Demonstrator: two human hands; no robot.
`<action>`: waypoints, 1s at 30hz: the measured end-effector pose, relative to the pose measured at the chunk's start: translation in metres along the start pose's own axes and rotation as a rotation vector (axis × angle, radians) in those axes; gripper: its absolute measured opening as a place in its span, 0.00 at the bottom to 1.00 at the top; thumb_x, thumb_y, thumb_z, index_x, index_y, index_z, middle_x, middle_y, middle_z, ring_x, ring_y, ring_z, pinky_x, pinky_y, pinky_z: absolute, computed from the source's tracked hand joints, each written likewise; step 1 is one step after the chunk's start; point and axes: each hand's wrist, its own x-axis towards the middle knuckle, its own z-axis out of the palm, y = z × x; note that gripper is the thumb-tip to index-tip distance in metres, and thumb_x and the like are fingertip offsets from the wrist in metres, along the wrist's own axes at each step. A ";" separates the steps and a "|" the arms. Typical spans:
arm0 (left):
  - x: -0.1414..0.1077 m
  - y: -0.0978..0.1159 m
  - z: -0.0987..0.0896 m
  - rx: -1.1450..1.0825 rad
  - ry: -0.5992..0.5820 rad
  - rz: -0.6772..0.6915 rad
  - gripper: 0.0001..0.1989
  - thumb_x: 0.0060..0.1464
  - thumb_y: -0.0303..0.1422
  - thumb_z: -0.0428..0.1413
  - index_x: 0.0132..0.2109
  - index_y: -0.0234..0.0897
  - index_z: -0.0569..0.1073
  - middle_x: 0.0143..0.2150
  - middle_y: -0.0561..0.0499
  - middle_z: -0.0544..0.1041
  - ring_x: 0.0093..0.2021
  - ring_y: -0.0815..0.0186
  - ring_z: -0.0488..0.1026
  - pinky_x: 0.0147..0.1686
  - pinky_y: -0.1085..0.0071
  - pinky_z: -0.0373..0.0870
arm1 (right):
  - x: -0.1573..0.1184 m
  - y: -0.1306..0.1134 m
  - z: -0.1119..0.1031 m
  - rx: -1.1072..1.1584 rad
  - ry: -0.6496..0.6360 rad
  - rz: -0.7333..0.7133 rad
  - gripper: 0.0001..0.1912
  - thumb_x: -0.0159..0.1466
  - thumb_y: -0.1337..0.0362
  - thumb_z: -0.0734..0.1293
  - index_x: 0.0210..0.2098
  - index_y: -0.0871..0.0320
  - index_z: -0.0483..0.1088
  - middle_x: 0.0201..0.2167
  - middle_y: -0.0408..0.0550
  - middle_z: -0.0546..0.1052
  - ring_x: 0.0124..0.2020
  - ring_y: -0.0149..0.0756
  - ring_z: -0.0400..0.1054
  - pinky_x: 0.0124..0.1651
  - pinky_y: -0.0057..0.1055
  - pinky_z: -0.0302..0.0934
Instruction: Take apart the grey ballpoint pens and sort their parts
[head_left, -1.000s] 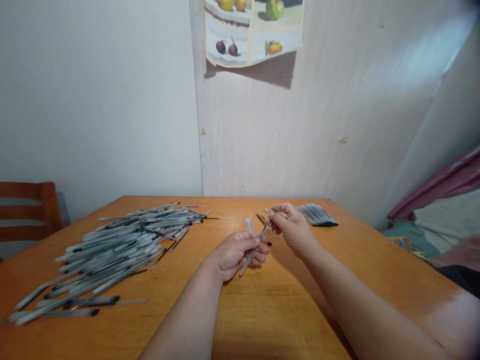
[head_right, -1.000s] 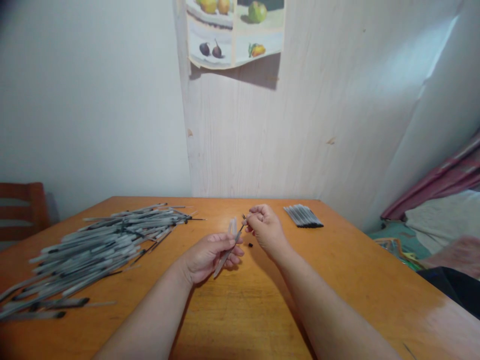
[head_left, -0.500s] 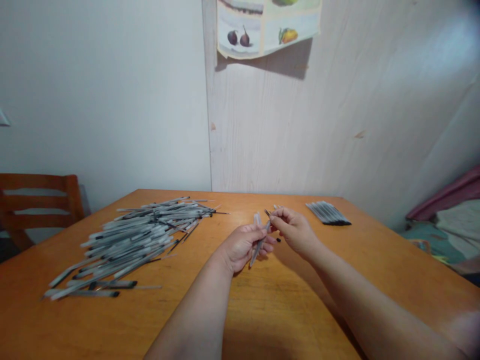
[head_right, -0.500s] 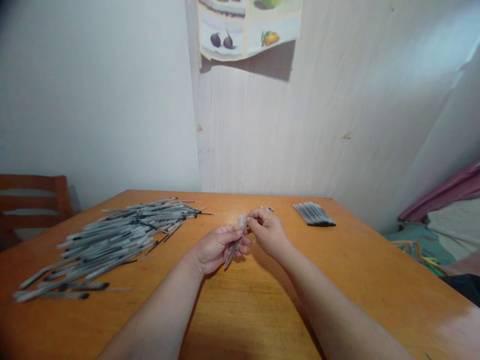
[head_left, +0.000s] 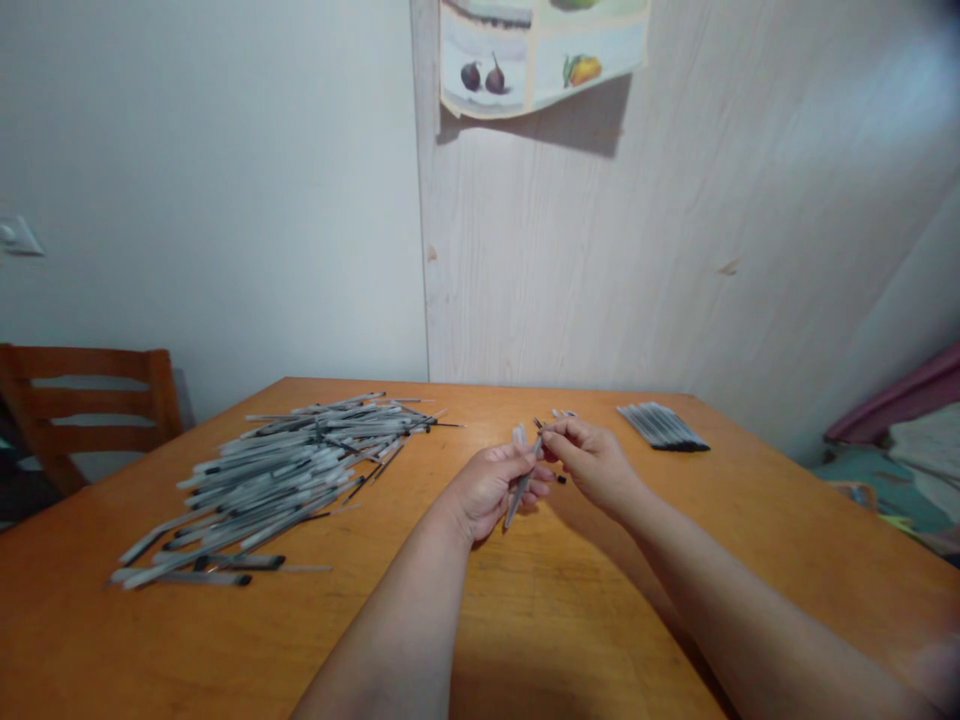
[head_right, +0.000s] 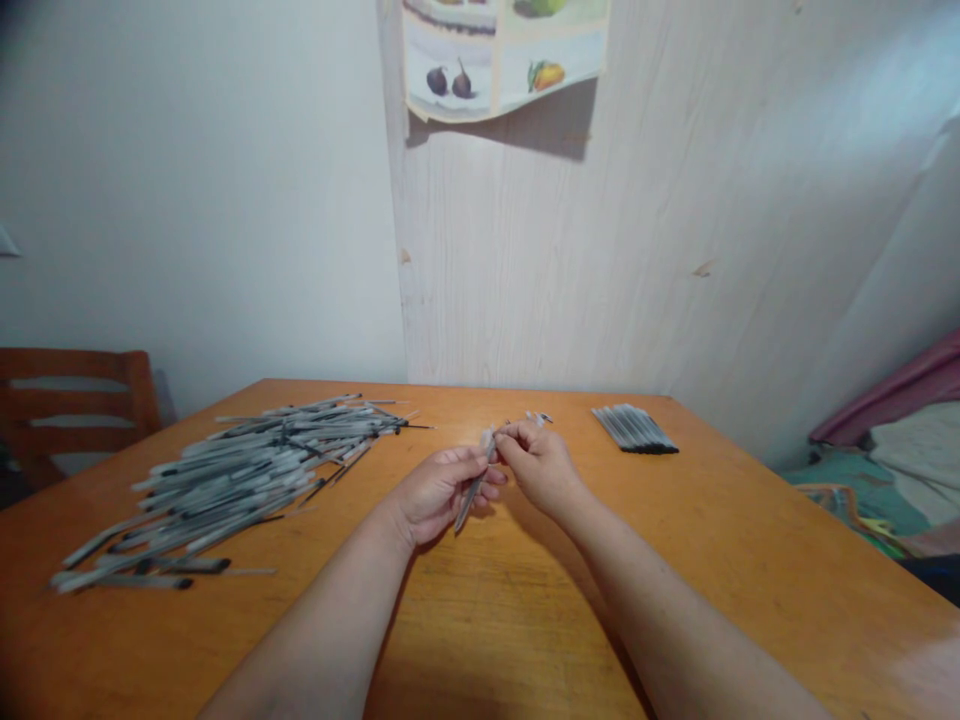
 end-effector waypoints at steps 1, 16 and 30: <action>0.000 0.000 0.000 0.000 -0.003 0.004 0.11 0.56 0.32 0.58 0.46 0.33 0.74 0.36 0.45 0.78 0.30 0.69 0.75 0.29 0.76 0.67 | 0.000 0.000 0.000 0.008 0.002 0.002 0.13 0.62 0.58 0.62 0.31 0.58 0.73 0.27 0.45 0.76 0.31 0.34 0.68 0.34 0.29 0.60; 0.003 -0.001 -0.005 0.006 0.026 0.079 0.12 0.55 0.33 0.60 0.46 0.31 0.75 0.38 0.44 0.79 0.30 0.70 0.75 0.29 0.76 0.67 | 0.010 0.005 -0.014 0.172 0.126 0.120 0.18 0.57 0.59 0.62 0.42 0.61 0.73 0.31 0.49 0.78 0.29 0.34 0.70 0.29 0.28 0.60; 0.003 0.005 -0.014 -0.046 0.165 0.146 0.09 0.57 0.28 0.58 0.46 0.30 0.74 0.36 0.43 0.79 0.30 0.69 0.77 0.28 0.76 0.71 | 0.025 0.083 -0.064 -0.082 0.337 0.334 0.11 0.52 0.62 0.62 0.30 0.60 0.73 0.25 0.48 0.75 0.26 0.34 0.68 0.27 0.28 0.58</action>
